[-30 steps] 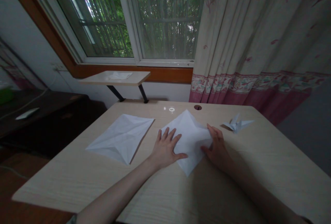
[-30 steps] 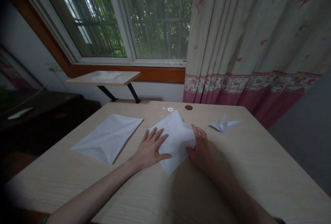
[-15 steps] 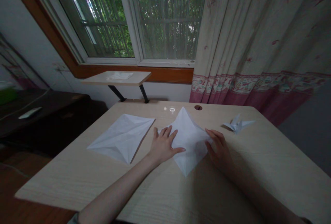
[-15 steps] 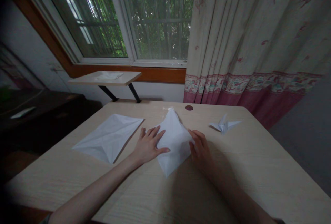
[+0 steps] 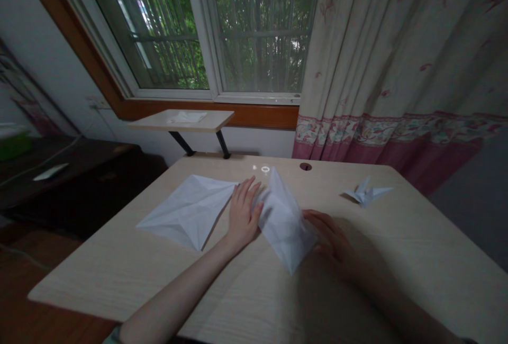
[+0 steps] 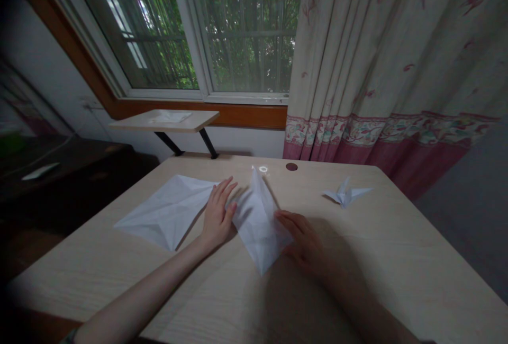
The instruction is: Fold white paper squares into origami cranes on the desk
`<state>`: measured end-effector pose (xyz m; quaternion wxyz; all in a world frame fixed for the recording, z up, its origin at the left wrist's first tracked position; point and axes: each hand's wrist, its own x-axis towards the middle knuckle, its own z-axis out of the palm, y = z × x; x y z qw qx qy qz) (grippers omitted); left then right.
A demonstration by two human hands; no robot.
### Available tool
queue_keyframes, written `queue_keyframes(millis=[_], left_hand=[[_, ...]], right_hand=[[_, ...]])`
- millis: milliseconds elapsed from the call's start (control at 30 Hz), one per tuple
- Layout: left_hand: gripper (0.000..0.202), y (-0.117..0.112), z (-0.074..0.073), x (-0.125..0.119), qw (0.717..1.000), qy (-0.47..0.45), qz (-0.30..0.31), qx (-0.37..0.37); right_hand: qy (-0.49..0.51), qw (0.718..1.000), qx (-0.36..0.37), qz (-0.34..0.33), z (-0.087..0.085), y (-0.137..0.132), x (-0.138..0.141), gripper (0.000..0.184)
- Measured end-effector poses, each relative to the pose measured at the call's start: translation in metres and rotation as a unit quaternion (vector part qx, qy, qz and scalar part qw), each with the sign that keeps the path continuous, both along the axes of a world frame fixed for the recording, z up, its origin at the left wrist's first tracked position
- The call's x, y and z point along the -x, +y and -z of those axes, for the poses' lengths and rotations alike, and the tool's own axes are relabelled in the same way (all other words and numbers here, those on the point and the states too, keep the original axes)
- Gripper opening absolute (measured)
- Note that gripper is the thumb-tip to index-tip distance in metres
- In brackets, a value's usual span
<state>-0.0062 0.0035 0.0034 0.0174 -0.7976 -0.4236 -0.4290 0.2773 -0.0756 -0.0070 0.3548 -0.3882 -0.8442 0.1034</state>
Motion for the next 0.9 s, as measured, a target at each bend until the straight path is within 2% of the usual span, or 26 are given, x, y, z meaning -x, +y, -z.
queue_keyframes(millis=[133,367,500,700,900], left_hand=[[0.041,-0.002,0.001,-0.001,1.000,-0.001,0.012,-0.011],[0.037,-0.002,0.000,-0.005,1.000,-0.013,0.020,-0.018],[0.038,-0.003,0.000,-0.006,1.000,-0.008,0.025,-0.010],[0.036,-0.002,0.002,-0.007,0.998,0.046,0.019,0.031],[0.035,-0.003,0.006,-0.012,0.986,0.121,0.020,0.115]], right_hand=[[0.019,0.999,0.031,-0.028,-0.009,-0.003,0.000,0.050],[0.013,0.998,0.018,-0.054,0.003,0.003,0.000,0.049],[-0.015,0.998,0.024,-0.055,0.003,0.005,0.001,0.049],[-0.082,0.995,0.027,-0.050,0.009,0.008,0.003,0.052],[-0.121,0.990,0.058,-0.043,0.018,0.009,0.007,0.051]])
